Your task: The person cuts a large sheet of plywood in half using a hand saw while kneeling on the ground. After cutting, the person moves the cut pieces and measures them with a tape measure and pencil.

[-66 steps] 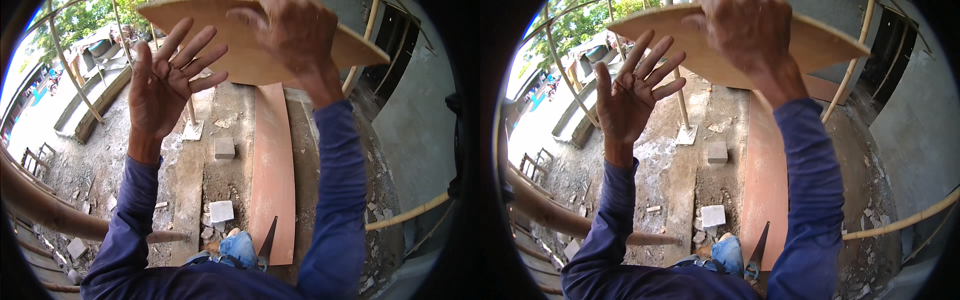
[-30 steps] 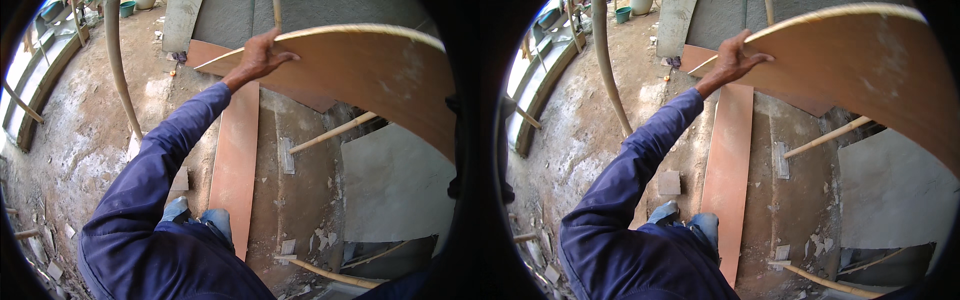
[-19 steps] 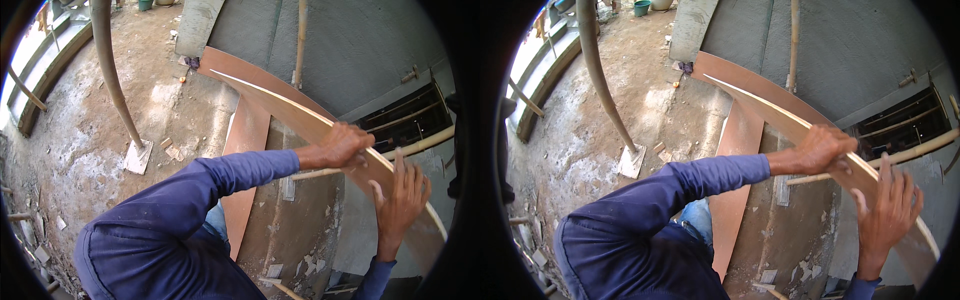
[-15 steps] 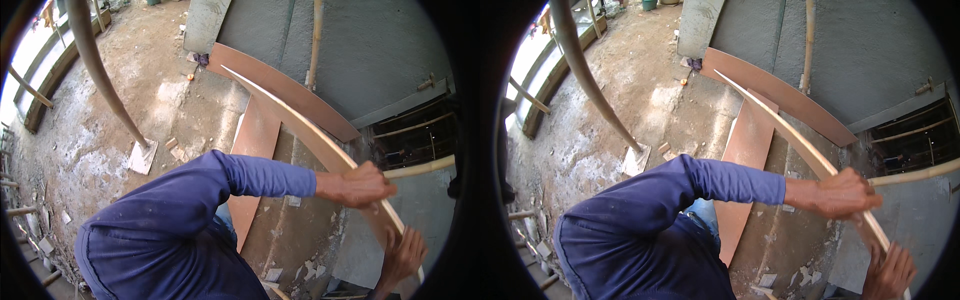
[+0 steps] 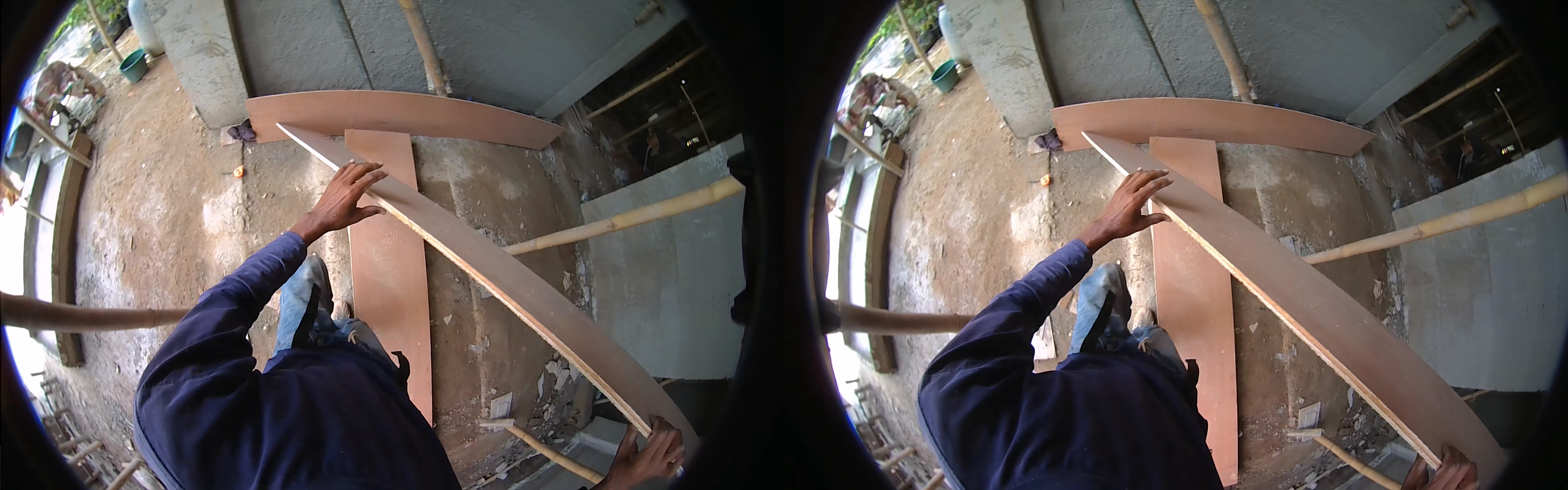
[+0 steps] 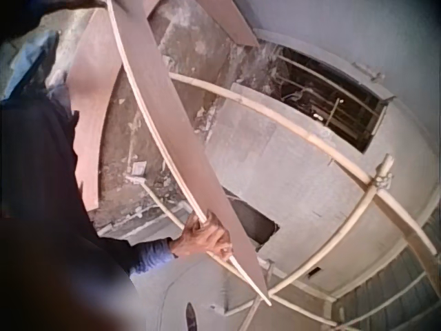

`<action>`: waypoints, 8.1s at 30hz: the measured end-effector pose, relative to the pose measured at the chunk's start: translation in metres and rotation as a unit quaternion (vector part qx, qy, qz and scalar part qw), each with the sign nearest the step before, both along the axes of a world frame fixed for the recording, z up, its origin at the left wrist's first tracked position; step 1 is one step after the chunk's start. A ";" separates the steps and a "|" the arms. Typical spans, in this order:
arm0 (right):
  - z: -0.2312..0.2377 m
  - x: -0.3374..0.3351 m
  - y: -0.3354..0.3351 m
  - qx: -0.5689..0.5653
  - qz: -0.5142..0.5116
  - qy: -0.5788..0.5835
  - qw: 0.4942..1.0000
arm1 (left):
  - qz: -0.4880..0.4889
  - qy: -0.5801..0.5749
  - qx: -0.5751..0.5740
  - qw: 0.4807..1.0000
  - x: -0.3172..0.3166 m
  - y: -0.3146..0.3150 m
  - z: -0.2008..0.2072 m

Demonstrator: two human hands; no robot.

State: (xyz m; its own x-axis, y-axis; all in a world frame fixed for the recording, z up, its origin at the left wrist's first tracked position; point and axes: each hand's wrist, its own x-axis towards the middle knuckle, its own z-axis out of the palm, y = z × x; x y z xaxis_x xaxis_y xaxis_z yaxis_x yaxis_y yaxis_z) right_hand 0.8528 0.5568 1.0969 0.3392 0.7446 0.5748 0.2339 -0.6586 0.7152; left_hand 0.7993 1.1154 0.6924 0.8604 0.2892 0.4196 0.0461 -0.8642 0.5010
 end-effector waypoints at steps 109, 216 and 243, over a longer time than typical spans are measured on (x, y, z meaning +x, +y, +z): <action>-0.255 0.863 -1.053 0.149 -0.078 0.542 0.824 | -0.374 0.198 -0.030 0.905 0.802 -1.152 -0.003; -0.775 1.348 -0.489 -0.095 0.154 0.836 0.517 | 0.472 0.230 -0.545 0.654 0.927 -1.034 -0.334; -0.680 1.309 0.224 -0.359 0.071 0.750 0.550 | 0.611 0.110 -0.587 0.519 0.900 -0.526 -0.332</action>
State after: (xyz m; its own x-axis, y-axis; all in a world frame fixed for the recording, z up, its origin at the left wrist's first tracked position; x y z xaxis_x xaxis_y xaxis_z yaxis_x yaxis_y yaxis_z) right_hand 2.1616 0.7809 0.4167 -0.0598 0.6770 -0.7335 0.9289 -0.2314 -0.2893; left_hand 1.6996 0.5897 0.3605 -0.2777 0.6210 -0.7329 0.3692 0.7734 0.5153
